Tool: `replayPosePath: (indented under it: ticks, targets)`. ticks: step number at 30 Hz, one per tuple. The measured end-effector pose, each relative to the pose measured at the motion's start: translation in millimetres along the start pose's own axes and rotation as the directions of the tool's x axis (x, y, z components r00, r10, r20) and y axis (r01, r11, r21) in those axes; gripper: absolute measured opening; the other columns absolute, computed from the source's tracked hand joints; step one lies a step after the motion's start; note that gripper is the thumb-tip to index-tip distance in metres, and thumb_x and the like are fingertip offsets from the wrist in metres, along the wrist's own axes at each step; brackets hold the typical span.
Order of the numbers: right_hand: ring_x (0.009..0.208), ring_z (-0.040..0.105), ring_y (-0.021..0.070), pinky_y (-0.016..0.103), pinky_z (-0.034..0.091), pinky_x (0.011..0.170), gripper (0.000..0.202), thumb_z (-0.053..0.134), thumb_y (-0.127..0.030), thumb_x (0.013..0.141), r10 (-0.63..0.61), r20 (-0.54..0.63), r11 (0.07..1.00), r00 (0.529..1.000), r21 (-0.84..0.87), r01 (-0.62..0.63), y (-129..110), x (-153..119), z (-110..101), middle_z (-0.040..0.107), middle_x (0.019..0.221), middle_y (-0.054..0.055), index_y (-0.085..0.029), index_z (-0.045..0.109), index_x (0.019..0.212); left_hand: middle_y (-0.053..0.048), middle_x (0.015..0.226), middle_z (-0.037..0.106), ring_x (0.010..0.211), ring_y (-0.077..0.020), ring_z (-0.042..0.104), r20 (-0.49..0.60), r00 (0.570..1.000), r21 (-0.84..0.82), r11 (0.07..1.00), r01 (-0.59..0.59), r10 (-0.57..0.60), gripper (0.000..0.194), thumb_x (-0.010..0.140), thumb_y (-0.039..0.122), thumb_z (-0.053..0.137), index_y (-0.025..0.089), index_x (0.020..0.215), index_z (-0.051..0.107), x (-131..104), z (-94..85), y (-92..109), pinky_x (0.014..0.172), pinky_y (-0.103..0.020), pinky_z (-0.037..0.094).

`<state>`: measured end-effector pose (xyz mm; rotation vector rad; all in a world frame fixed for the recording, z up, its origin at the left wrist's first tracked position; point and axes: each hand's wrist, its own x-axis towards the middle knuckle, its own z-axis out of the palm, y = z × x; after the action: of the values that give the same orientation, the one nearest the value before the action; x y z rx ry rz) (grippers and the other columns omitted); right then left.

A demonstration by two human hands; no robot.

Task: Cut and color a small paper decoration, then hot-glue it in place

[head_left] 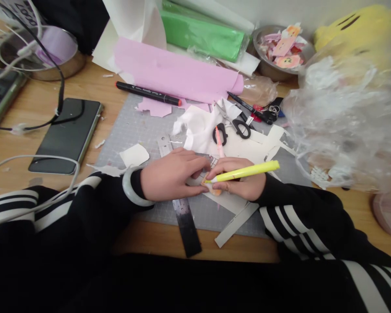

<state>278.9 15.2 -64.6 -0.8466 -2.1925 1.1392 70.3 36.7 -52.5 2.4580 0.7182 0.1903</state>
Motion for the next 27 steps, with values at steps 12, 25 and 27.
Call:
replayPosePath:
  ticks: [12, 25, 27]
  targets:
    - [0.08, 0.06, 0.0136, 0.027, 0.05, 0.073, 0.015, 0.061, -0.026, 0.083, -0.066, 0.001, 0.998, 0.998, -0.015, 0.066, 1.5, 0.3, 1.7, 0.068, 0.087, 0.006, -0.016, 0.066, 0.093, 0.001, 0.073, 0.053, 0.07, -0.0143, 0.05, 0.003, 1.0, 0.012, 1.0, 0.013, -0.013, 0.021, 0.081, 0.038, 0.057, 0.018, 0.084, 0.051, 0.1, -0.5, 0.7, 0.072, -0.027, 0.034]
    - [0.071, 0.059, 0.0139, 0.027, 0.049, 0.068, 0.014, 0.061, -0.029, 0.081, 0.016, -0.008, 1.0, 1.0, -0.007, -0.016, -1.2, 1.7, 3.9, 0.064, 0.075, 0.004, -0.015, 0.065, 0.081, 0.002, 0.073, 0.054, 0.069, -0.0137, 0.05, -0.008, 1.0, -0.006, 1.0, 0.01, -0.01, 0.021, 0.082, 0.037, 0.057, 0.019, 0.09, 0.052, -0.1, -0.3, 0.9, 0.073, -0.027, 0.034]
    - [0.07, 0.059, 0.0135, 0.027, 0.049, 0.067, 0.015, 0.06, -0.03, 0.081, 0.024, -0.041, 1.0, 0.999, 0.014, -0.024, -0.9, 1.5, 5.4, 0.063, 0.074, 0.004, -0.015, 0.064, 0.08, 0.002, 0.073, 0.054, 0.07, -0.0141, 0.051, -0.008, 1.0, -0.002, 1.0, 0.008, -0.008, 0.02, 0.082, 0.037, 0.057, 0.018, 0.088, 0.051, -0.4, 0.0, 0.7, 0.073, -0.027, 0.034]
